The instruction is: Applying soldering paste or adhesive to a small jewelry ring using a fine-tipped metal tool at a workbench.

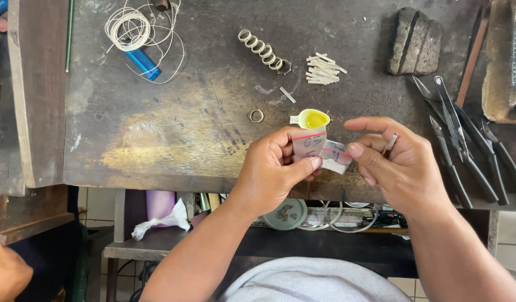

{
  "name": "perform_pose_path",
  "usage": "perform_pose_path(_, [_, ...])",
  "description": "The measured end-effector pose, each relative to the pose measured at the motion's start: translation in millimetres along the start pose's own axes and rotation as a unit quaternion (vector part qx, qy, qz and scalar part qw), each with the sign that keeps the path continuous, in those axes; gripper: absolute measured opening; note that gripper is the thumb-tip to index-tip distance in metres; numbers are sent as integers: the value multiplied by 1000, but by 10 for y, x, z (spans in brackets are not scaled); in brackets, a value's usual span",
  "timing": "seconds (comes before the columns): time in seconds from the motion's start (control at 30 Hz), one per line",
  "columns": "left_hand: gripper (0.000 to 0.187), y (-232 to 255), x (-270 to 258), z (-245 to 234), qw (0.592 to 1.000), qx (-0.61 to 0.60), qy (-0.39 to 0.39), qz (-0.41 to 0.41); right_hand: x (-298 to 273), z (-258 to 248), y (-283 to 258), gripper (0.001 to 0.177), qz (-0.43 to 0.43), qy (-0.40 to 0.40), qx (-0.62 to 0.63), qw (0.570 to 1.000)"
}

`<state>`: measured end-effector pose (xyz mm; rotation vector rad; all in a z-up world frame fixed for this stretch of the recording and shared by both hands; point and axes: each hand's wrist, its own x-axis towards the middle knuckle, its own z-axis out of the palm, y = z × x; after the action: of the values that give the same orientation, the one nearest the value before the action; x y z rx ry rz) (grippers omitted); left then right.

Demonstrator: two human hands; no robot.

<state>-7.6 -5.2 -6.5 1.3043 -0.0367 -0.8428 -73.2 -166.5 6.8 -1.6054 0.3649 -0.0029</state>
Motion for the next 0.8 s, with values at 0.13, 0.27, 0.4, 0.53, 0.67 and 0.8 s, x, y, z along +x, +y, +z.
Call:
perform_pose_path(0.13, [32,4,-3,-39,999,-22,-30,7,-9,4,-46,24,-9,22,-20,1000])
perform_pose_path(0.27, [30,50,-14,-35,999,-37,-25,-10,-12,-7,-63,21,-11,41,-42,998])
perform_pose_path(0.4, [31,65,-21,-38,999,-41,-25,-11,-11,-6,-61,20,-13,46,-46,998])
perform_pose_path(0.53, [31,87,-30,-36,999,-34,-24,-11,-8,-21,-52,21,-14,47,-33,998])
perform_pose_path(0.67, [31,92,-34,-21,1000,-22,-16,-1,-8,-40,-80,19,-29,61,-60,996])
perform_pose_path(0.8, [31,65,-35,-10,1000,4,-6,-6,21,-89,-13,20,-62,110,-92,988])
